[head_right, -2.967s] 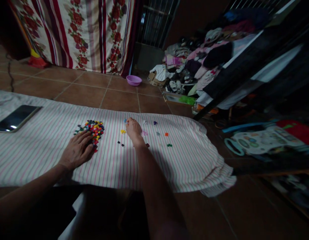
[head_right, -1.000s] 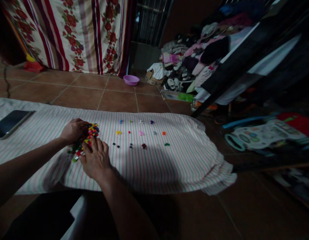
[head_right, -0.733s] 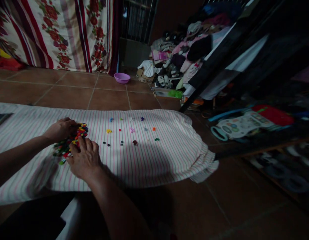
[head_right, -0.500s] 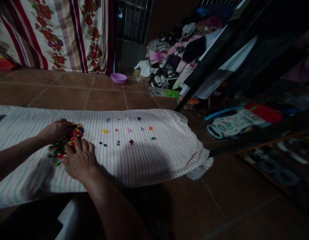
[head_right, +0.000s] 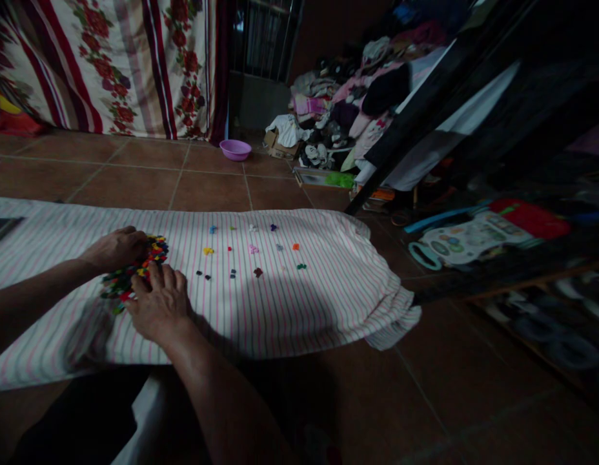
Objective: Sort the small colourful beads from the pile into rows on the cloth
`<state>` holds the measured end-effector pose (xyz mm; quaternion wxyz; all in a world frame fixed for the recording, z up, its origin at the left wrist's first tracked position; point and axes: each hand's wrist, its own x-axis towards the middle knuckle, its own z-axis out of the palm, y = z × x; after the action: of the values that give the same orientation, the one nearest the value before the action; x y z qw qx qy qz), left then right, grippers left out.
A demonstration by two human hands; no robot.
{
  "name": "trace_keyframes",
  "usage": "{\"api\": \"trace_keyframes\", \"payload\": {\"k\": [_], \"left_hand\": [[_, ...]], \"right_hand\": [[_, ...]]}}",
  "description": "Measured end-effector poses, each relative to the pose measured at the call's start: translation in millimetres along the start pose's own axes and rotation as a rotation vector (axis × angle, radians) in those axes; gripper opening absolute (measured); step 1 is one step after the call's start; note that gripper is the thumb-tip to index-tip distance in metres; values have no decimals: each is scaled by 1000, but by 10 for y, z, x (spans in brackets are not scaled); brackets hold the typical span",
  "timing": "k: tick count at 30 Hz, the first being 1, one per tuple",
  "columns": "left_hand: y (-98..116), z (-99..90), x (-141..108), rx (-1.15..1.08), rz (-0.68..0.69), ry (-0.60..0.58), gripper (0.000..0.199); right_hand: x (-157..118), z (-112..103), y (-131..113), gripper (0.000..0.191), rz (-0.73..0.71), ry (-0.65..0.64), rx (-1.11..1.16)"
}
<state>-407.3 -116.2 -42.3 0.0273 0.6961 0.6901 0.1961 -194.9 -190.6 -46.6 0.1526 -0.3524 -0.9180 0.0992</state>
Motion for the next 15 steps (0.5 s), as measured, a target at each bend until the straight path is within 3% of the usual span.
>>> {"api": "trace_keyframes", "payload": {"k": [4, 8, 15], "left_hand": [[-13, -46, -5, 110, 67, -154, 20], [-12, -99, -64, 102, 37, -135, 24], [-4, -169, -192, 30, -166, -140, 39]], "right_hand": [[-2, 3, 0, 50, -2, 11, 3], [2, -15, -2, 50, 4, -9, 9], [6, 12, 14, 50, 4, -12, 36]]}}
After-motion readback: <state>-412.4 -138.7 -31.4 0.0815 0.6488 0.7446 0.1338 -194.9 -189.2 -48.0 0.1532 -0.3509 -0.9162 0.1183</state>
